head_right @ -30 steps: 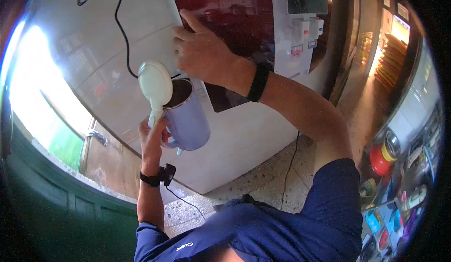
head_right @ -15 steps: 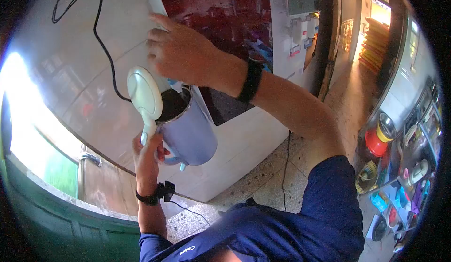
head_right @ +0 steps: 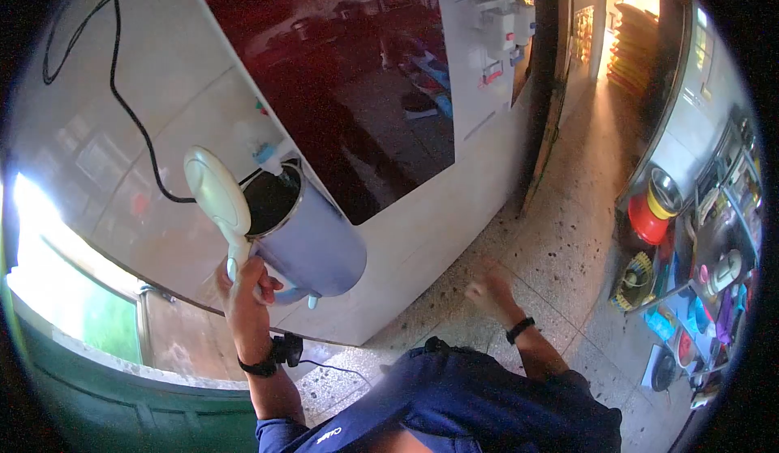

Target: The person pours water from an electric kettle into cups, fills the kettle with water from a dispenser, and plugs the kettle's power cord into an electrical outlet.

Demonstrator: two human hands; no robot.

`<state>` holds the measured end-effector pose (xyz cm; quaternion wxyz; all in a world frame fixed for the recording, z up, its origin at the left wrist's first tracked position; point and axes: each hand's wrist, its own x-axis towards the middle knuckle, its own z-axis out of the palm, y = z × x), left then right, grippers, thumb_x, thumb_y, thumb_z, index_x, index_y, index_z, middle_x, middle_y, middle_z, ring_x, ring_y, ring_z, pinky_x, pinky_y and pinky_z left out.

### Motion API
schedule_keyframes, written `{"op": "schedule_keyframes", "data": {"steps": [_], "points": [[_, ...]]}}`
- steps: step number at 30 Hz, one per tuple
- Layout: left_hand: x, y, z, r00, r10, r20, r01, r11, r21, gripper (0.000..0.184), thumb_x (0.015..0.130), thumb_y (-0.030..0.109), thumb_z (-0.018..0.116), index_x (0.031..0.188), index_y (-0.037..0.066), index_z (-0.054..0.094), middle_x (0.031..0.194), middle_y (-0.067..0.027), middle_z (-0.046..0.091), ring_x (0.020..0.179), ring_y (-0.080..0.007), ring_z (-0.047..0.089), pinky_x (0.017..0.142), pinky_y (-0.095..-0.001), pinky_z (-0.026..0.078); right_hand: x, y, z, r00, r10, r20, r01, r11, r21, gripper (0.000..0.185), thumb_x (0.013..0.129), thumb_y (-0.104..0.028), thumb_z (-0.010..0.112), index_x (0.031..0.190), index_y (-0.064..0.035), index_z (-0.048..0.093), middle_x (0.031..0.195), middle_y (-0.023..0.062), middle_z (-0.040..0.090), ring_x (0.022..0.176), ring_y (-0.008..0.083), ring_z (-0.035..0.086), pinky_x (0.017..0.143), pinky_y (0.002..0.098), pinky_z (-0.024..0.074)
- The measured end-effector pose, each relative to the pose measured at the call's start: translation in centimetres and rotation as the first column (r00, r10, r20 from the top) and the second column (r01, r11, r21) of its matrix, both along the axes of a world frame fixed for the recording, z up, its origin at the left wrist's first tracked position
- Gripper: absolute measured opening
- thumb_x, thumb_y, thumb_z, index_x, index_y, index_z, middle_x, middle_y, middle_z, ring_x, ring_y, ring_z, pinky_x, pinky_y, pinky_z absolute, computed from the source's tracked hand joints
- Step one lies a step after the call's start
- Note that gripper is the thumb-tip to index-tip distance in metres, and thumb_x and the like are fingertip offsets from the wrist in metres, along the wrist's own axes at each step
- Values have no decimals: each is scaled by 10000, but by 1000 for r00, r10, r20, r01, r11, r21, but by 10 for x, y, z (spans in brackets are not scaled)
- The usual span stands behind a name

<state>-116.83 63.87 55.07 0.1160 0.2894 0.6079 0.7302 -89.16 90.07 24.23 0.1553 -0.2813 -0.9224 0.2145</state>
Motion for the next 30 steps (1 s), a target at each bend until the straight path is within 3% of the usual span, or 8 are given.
{"op": "schedule_keyframes", "data": {"steps": [8, 10, 12, 14, 16, 19, 24, 30], "points": [[2, -5, -18, 978, 162, 132, -162, 987, -8, 383, 838, 127, 675, 1142, 54, 455, 739, -16, 528, 598, -124, 527, 580, -288, 485, 193, -62, -250, 661, 103, 743, 354, 831, -430, 368, 808, -422, 693, 897, -68, 748, 880, 131, 724, 789, 286, 700, 727, 421, 547], [-2, -2, -33, 968, 247, 52, -248, 969, 6, 491, 841, 188, 665, 1209, 15, 390, 661, -10, 508, 567, -121, 497, 571, -274, 437, 249, -74, -343, 911, 97, 401, 289, 540, -790, 303, 779, -359, 752, 861, -67, 747, 842, 82, 735, 767, 229, 705, 711, 360, 555], [19, 5, -17, 963, 259, 78, -258, 966, -23, 227, 882, 249, 620, 978, 74, 511, 667, 13, 479, 636, -109, 492, 618, -273, 421, 231, -85, -280, 742, -189, 643, 668, 287, -686, 259, 793, -332, 741, 761, -76, 724, 733, 43, 716, 620, 177, 684, 554, 346, 563], [15, 2, -23, 965, 261, 21, -261, 964, 40, 394, 834, 198, 678, 1126, 29, 475, 689, -23, 481, 622, -113, 468, 597, -252, 408, 233, -83, -295, 872, 18, 489, 347, 683, -643, 236, 793, -297, 723, 724, -72, 706, 689, 32, 689, 608, 166, 675, 526, 358, 558], [5, 0, -31, 982, 190, 13, -190, 981, 31, 363, 839, 199, 673, 1103, 31, 488, 683, -22, 482, 617, -108, 464, 605, -249, 406, 199, -78, -267, 736, -233, 636, 669, 396, -629, 205, 742, -280, 707, 824, -92, 712, 791, 102, 706, 621, 276, 663, 567, 391, 539], [-15, -19, -33, 995, 78, 65, -76, 997, -27, 337, 846, 167, 656, 1093, 11, 487, 754, -59, 525, 666, -146, 506, 649, -290, 435, 170, -58, -254, 850, -63, 523, 419, 684, -597, 223, 776, -289, 671, 804, -69, 694, 779, 91, 700, 607, 247, 657, 544, 378, 537], [15, -8, -9, 991, 102, 89, -96, 993, -63, 283, 866, 113, 617, 1078, -21, 486, 775, -78, 561, 706, -174, 550, 626, -304, 429, 132, -54, -221, 802, -446, 397, 510, 165, -844, 229, 843, -275, 610, 778, -70, 686, 752, 41, 701, 643, 165, 668, 550, 347, 559], [2, -12, -18, 994, 109, 5, -109, 992, -71, 250, 860, 128, 615, 1030, -23, 510, 747, -76, 547, 691, -172, 546, 597, -274, 403, 164, -62, -274, 855, -305, 418, 516, 441, -734, 213, 802, -248, 627, 719, -55, 662, 699, 64, 678, 591, 174, 661, 545, 344, 566]]}}
